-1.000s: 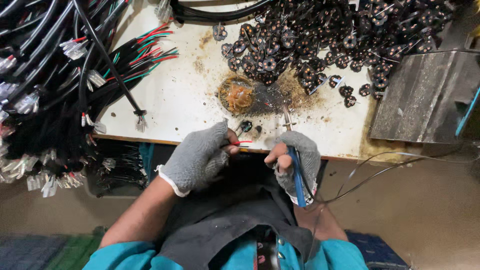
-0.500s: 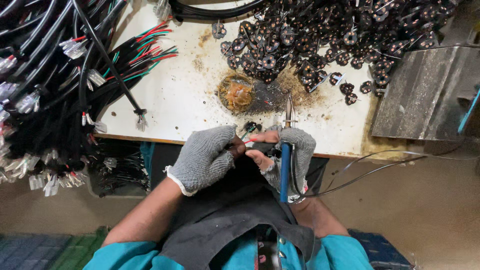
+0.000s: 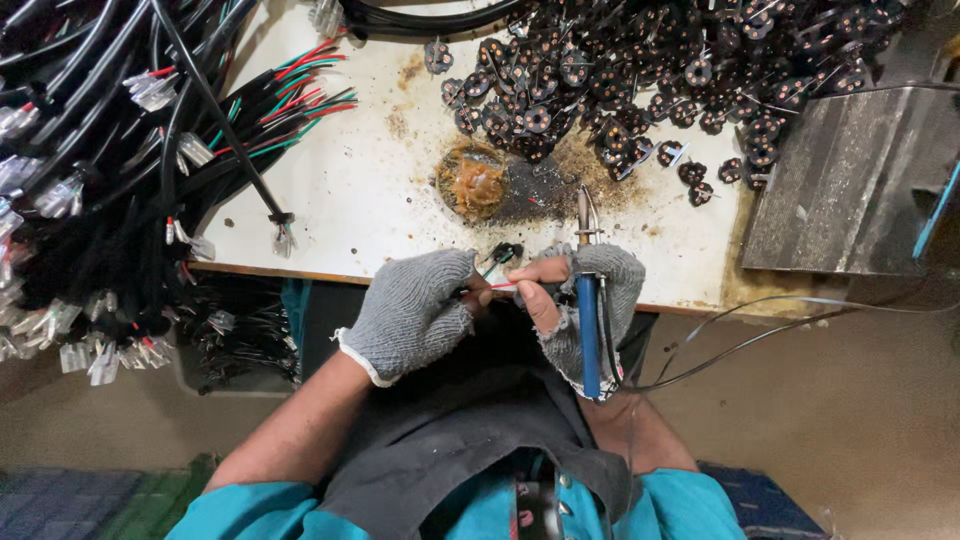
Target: The person solders wires to small black electrical connectors at a workbench. They hold a connector in one gloved hand, position a stripped wire end against its terminal, and apply a soldering iron to join them, repeating the process for successive connectors and setting finished pieces on the bench.
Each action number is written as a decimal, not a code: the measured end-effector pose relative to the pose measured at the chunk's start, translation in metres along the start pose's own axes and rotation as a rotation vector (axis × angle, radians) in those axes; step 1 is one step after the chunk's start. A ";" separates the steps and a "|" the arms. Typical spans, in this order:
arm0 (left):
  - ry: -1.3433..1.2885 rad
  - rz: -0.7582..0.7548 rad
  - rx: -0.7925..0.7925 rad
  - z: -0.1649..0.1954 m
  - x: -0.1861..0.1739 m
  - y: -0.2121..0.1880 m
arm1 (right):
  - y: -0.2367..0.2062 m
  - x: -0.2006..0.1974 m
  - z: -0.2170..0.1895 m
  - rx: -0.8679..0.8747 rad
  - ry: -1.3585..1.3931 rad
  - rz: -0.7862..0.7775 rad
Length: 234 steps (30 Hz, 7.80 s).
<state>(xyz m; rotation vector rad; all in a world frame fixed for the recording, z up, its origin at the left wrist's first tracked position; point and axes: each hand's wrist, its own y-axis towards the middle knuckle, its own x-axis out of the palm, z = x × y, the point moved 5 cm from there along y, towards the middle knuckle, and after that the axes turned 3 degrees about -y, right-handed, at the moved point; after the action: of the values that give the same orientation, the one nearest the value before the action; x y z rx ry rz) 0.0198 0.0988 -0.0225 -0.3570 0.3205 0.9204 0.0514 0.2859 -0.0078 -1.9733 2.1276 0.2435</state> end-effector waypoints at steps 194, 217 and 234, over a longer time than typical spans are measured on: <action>0.233 0.275 0.084 0.017 -0.016 0.019 | -0.024 0.000 0.045 -0.570 -0.963 -0.385; 0.273 0.311 0.107 0.019 -0.015 0.015 | -0.021 -0.010 0.021 -0.670 -0.559 -0.174; 0.264 0.321 0.099 0.018 -0.016 0.015 | -0.017 -0.010 0.013 -0.602 -0.524 -0.167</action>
<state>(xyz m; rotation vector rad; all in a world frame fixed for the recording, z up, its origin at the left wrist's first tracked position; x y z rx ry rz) 0.0003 0.1039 -0.0024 -0.3414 0.6784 1.1690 0.0701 0.2973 -0.0167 -2.0373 1.6500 1.3330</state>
